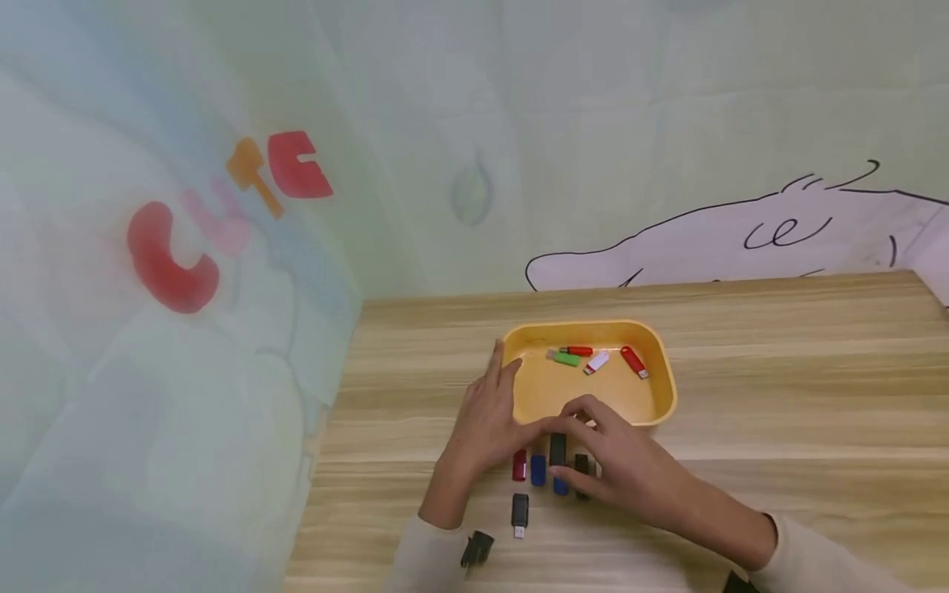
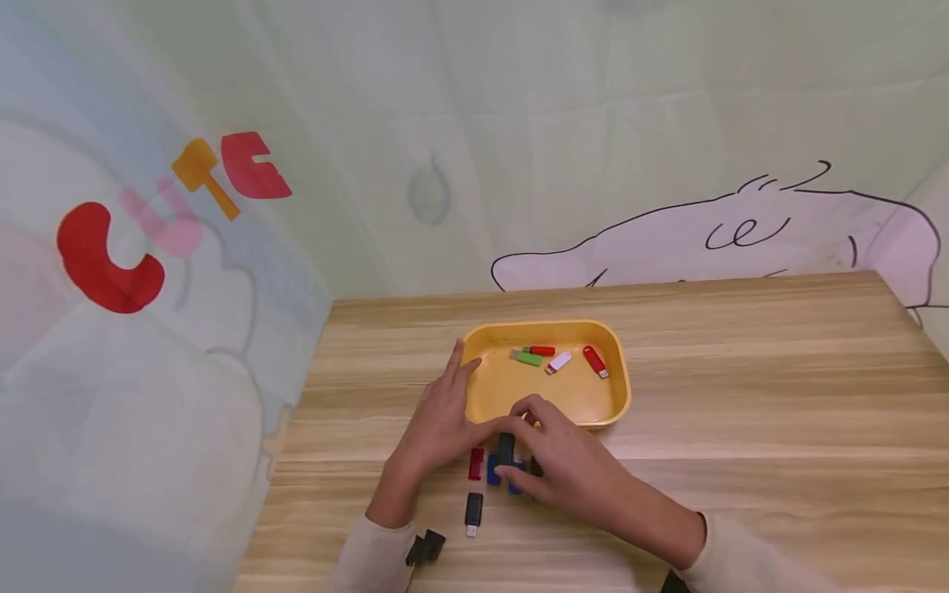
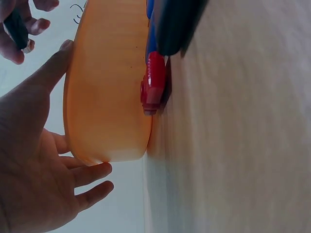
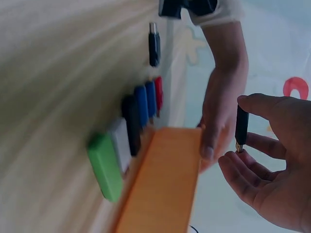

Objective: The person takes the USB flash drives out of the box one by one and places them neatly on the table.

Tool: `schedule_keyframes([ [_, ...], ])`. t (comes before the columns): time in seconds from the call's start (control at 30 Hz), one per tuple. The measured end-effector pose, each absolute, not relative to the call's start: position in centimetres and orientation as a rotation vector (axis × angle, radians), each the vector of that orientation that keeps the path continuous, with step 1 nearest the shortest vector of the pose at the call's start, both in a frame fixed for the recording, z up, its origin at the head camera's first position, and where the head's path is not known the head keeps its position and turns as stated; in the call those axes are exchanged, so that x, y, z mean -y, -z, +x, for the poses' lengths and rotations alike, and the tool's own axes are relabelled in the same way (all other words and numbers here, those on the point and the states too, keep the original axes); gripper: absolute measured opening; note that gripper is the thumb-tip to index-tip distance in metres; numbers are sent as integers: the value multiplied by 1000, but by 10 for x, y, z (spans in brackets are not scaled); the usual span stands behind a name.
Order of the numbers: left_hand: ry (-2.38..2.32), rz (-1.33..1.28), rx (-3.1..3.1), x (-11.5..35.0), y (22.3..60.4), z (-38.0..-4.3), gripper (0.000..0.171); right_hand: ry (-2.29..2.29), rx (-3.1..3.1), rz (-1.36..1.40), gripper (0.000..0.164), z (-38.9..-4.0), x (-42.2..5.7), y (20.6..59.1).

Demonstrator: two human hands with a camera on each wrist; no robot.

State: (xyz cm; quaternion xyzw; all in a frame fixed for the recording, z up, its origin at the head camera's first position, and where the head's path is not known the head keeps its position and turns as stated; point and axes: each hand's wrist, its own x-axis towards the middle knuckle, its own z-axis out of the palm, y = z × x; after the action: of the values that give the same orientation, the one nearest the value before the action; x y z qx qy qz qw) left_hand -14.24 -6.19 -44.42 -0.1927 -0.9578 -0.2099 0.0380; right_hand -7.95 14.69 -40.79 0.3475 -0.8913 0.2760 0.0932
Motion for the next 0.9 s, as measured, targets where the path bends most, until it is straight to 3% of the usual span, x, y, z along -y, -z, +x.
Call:
schedule_keyframes([
  [0.9,637,-523,3015,60,444,-139,109,-816,2726,1145,40,-48,-127,462],
])
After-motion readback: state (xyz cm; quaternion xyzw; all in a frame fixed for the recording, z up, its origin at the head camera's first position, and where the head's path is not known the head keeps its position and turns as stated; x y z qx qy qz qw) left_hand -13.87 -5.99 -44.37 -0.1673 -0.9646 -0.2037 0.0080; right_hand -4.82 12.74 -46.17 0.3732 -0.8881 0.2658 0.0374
